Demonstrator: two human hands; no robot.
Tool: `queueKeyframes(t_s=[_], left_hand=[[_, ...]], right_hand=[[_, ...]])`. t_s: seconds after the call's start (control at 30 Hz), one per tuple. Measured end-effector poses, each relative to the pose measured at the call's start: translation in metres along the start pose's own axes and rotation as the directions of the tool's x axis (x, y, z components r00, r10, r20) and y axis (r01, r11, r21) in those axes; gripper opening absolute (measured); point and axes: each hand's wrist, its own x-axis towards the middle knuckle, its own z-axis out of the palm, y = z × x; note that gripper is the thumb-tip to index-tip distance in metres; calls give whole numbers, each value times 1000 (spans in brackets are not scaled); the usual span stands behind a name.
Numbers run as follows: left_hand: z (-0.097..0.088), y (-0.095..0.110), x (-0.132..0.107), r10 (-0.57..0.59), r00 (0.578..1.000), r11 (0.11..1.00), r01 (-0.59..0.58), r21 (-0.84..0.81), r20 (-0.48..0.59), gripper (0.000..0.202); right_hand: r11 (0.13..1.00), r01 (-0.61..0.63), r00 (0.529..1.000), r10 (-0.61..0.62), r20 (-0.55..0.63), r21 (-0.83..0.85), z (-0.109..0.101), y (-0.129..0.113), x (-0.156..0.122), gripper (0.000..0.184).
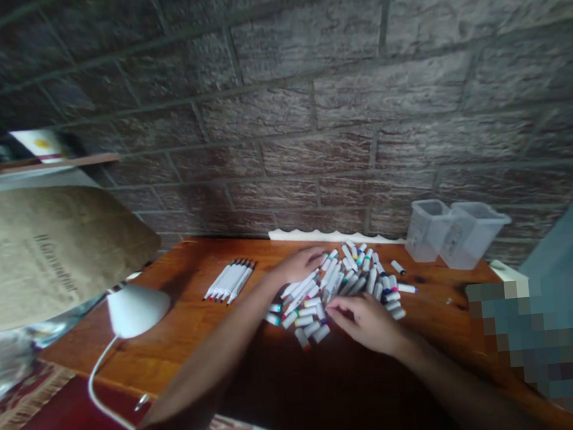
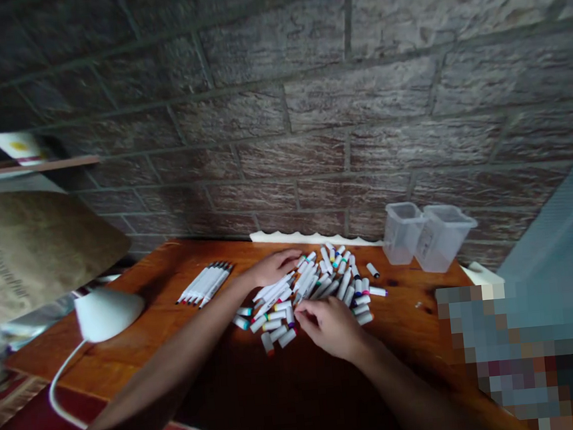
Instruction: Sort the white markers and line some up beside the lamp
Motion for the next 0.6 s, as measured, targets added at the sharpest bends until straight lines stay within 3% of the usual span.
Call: queueKeyframes(t_s=[0.1,0.2,0.3,0.6], left_hand=[[-13,6,-32,-41,998,999,42,11,-42,52],[-24,9,-49,-125,987,987,114,111,100,42],[-25,11,-53,-152,972,983,131,127,177,40],[-22,13,-62,-176,966,984,166,65,191,40]], right_hand=[[1000,10,999,-10,34,-2,2,-3,-1,23],[1000,3,999,-3,48,-2,2,-4,-1,23],[1000,-3,999,2,38,21,1,-3,-1,25],[998,-67,997,67,47,-13,1,3,-1,36]])
